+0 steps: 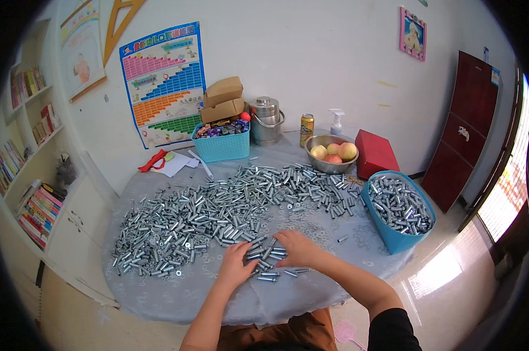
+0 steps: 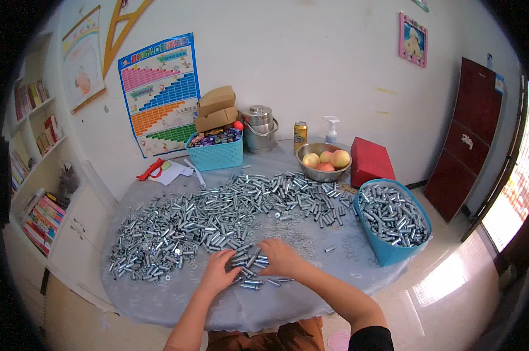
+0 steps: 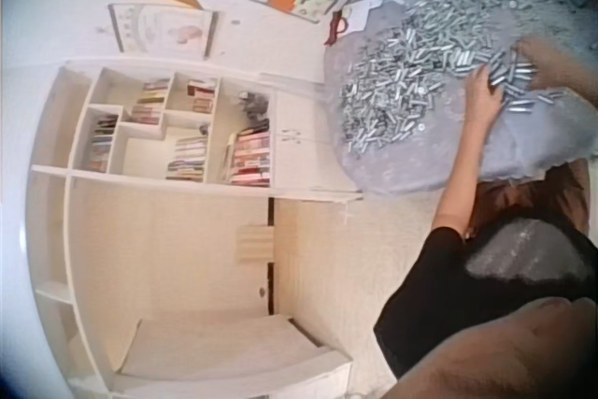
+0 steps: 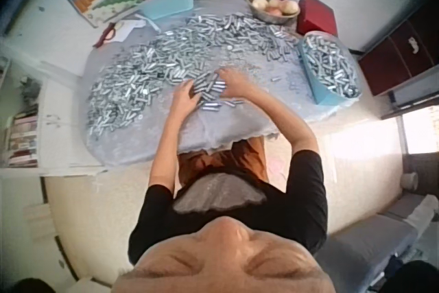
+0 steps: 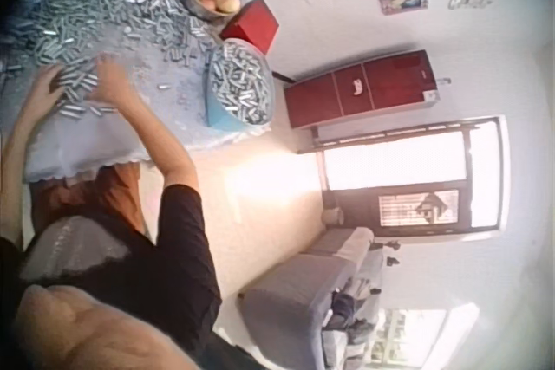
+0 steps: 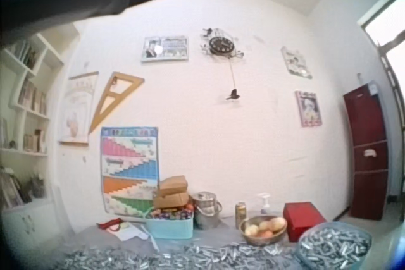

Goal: The person sits at a table covered with a large pile of metal fasteners, including bolts and washers. They repeatedly pick up individual bolts and washers, assemble them by hand, and place the completed units into a blue plastic bin on the right side of the table.

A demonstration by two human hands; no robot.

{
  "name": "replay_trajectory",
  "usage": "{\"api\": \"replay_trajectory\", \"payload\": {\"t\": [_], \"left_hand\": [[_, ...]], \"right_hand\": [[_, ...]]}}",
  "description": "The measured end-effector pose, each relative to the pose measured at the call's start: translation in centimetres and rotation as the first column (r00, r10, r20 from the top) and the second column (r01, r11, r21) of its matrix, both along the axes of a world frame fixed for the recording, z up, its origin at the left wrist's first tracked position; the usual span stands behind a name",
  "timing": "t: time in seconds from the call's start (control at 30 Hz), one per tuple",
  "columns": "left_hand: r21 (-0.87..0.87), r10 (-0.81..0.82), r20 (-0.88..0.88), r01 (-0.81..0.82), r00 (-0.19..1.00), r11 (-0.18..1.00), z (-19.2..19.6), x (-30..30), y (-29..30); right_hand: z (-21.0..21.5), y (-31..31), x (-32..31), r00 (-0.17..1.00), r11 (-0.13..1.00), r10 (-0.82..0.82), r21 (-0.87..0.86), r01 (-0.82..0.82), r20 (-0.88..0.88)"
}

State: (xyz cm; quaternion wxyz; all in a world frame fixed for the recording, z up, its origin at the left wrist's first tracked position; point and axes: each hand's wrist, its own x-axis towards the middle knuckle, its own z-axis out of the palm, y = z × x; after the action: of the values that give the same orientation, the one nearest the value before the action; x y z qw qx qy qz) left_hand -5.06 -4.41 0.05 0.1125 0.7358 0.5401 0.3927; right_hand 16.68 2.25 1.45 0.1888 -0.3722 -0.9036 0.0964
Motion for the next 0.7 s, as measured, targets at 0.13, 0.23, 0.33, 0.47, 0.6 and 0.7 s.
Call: {"api": "replay_trajectory", "payload": {"t": [0.13, 0.23, 0.33, 0.47, 0.6, 0.7], "left_hand": [[0.001, 0.02, -0.186, -0.02, 0.982, 1.0, 0.5, 1.2, 0.9], [-0.093, 0.018, -0.22, -0.039, 0.975, 0.995, 0.3, 1.7, 1.8], [-0.147, 0.021, -0.291, -0.066, 0.957, 0.987, 0.7, 2.1, 2.7], [-0.276, -0.054, -0.347, -0.046, 0.936, 0.96, 1.5, 2.2, 4.0], [-0.332, -0.091, -0.43, -0.063, 0.898, 0.941, 2.4, 2.5, 4.1], [-0.314, -0.052, -0.462, -0.109, 0.885, 0.943, 1.7, 3.2, 4.8]], "right_hand": [[-0.9, 2.0, -0.7, 0.99, 0.983, 0.125, -0.143, -0.115, 0.06], [0.1, 2.3, -0.6, 0.984, 0.975, 0.103, -0.213, -0.071, 0.142], [2.2, 1.4, -1.1, 0.97, 0.981, 0.072, -0.191, -0.027, 0.233], [1.1, 1.8, -1.7, 0.948, 0.983, 0.048, -0.184, 0.011, 0.313], [1.3, 1.5, -2.6, 0.924, 0.988, 0.025, -0.149, 0.035, 0.383], [0.8, 1.5, -3.2, 0.906, 0.994, 0.028, -0.111, 0.021, 0.422]]}}
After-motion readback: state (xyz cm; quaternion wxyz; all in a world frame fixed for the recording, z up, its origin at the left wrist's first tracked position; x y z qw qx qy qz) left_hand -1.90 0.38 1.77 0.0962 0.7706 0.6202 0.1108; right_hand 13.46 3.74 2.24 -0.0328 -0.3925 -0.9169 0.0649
